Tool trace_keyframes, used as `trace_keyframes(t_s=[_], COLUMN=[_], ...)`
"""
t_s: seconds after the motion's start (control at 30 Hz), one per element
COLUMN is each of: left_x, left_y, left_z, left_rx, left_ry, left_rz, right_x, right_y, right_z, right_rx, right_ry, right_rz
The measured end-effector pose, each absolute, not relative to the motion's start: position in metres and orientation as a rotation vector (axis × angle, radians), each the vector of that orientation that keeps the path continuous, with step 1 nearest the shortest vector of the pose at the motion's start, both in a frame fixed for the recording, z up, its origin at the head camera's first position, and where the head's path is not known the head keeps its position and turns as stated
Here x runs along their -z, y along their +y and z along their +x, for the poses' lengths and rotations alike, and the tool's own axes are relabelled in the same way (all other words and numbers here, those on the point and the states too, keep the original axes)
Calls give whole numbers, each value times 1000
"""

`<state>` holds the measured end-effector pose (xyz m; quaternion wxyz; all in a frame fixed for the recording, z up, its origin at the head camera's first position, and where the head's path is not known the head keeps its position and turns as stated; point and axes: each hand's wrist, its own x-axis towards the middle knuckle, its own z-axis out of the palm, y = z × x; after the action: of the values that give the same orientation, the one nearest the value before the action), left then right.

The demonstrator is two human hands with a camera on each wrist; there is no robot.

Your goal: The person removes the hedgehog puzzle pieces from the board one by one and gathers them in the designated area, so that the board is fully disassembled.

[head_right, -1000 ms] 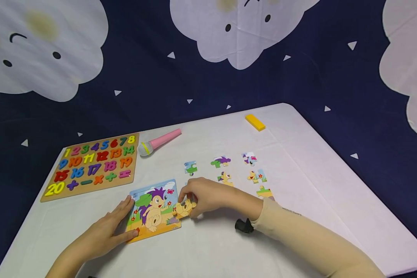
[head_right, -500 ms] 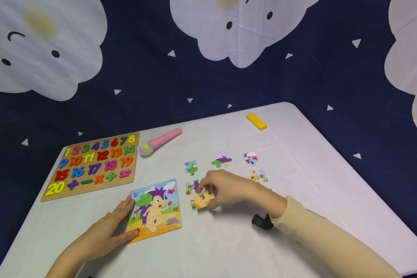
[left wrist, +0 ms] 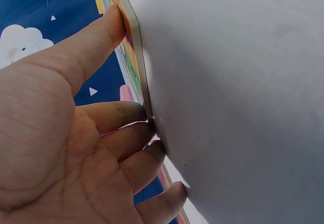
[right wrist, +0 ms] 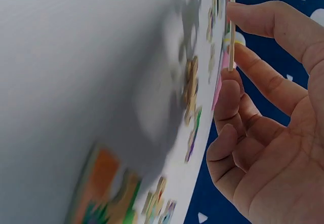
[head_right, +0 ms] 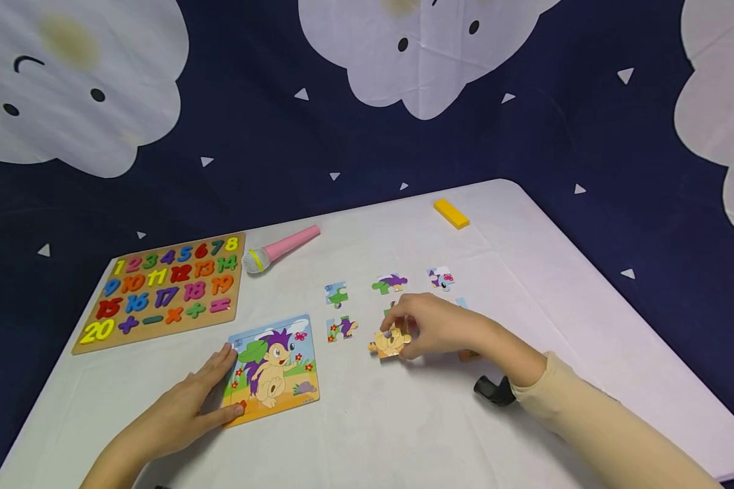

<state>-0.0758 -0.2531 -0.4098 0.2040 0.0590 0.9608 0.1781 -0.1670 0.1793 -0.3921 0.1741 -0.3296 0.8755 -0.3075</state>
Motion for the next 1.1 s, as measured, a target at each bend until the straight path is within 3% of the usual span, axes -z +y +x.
trace_keyframes(t_s=[1.1], left_x=[410], left_y=[-254], left_z=[-75], left_rx=[-493], left_ry=[2682], left_rz=[185], right_x=[406], right_y=[204], right_z=[-156], right_rx=[846], right_ry=[2461], right_rz=[-914])
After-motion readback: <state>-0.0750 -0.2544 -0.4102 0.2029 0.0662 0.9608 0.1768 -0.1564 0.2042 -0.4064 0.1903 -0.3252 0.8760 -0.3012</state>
